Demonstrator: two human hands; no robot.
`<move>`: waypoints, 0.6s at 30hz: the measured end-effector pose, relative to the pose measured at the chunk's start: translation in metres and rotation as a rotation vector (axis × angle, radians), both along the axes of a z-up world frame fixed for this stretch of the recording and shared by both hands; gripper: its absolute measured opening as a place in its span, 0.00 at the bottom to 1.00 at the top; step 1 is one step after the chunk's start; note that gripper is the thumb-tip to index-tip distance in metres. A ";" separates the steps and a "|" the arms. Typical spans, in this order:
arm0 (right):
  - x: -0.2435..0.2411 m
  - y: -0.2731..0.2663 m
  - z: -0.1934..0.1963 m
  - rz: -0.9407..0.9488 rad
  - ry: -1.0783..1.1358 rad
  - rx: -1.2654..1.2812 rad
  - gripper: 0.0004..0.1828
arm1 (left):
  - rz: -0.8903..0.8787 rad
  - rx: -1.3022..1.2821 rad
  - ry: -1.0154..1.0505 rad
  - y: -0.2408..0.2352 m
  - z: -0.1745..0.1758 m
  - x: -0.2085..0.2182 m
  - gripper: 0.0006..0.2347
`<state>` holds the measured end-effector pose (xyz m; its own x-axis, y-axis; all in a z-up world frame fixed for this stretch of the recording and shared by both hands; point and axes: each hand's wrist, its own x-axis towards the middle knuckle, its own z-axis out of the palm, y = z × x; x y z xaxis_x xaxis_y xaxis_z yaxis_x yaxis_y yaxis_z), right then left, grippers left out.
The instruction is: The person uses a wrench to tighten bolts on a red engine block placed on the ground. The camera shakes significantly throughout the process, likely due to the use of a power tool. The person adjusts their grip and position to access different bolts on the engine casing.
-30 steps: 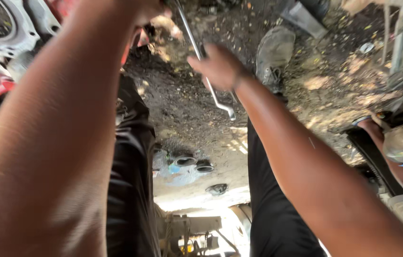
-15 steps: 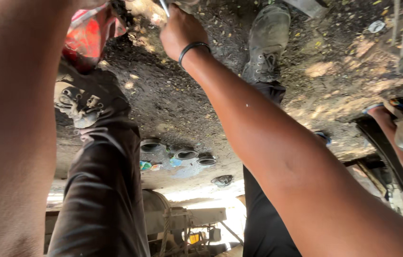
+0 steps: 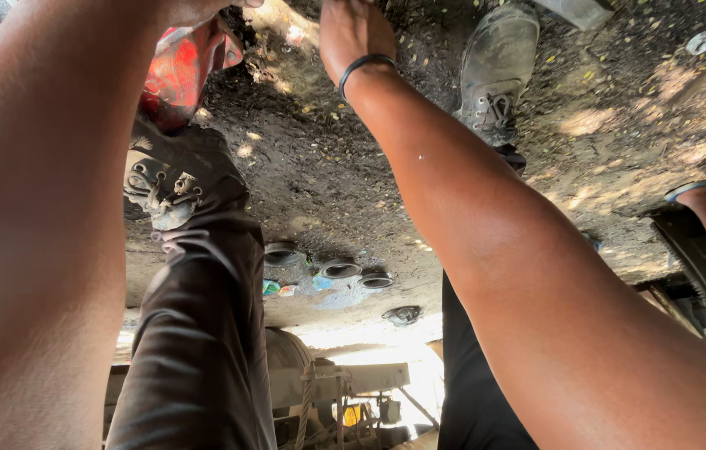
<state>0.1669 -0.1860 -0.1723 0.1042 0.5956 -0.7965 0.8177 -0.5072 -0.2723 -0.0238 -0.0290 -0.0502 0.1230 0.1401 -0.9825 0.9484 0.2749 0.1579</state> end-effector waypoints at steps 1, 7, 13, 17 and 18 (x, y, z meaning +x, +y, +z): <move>-0.001 0.000 0.002 -0.051 0.004 -0.015 0.19 | -0.001 -0.005 0.000 -0.002 -0.001 -0.001 0.19; 0.009 0.008 0.013 0.018 -0.048 0.271 0.23 | 0.009 -0.018 -0.004 -0.003 -0.003 0.000 0.20; 0.004 0.010 0.001 -0.072 0.002 0.005 0.21 | 0.069 -0.045 -0.009 0.003 -0.002 0.012 0.19; -0.005 0.001 -0.010 0.207 -0.047 0.289 0.17 | -0.043 -0.011 -0.034 0.002 -0.008 0.013 0.18; -0.006 -0.002 -0.011 0.240 -0.071 0.361 0.17 | -0.063 -0.009 -0.042 0.001 -0.009 0.011 0.18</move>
<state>0.1610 -0.1883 -0.1829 -0.0239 0.8484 -0.5288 0.9238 -0.1835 -0.3361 -0.0124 -0.0278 -0.0590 0.1720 0.1220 -0.9775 0.9566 0.2165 0.1953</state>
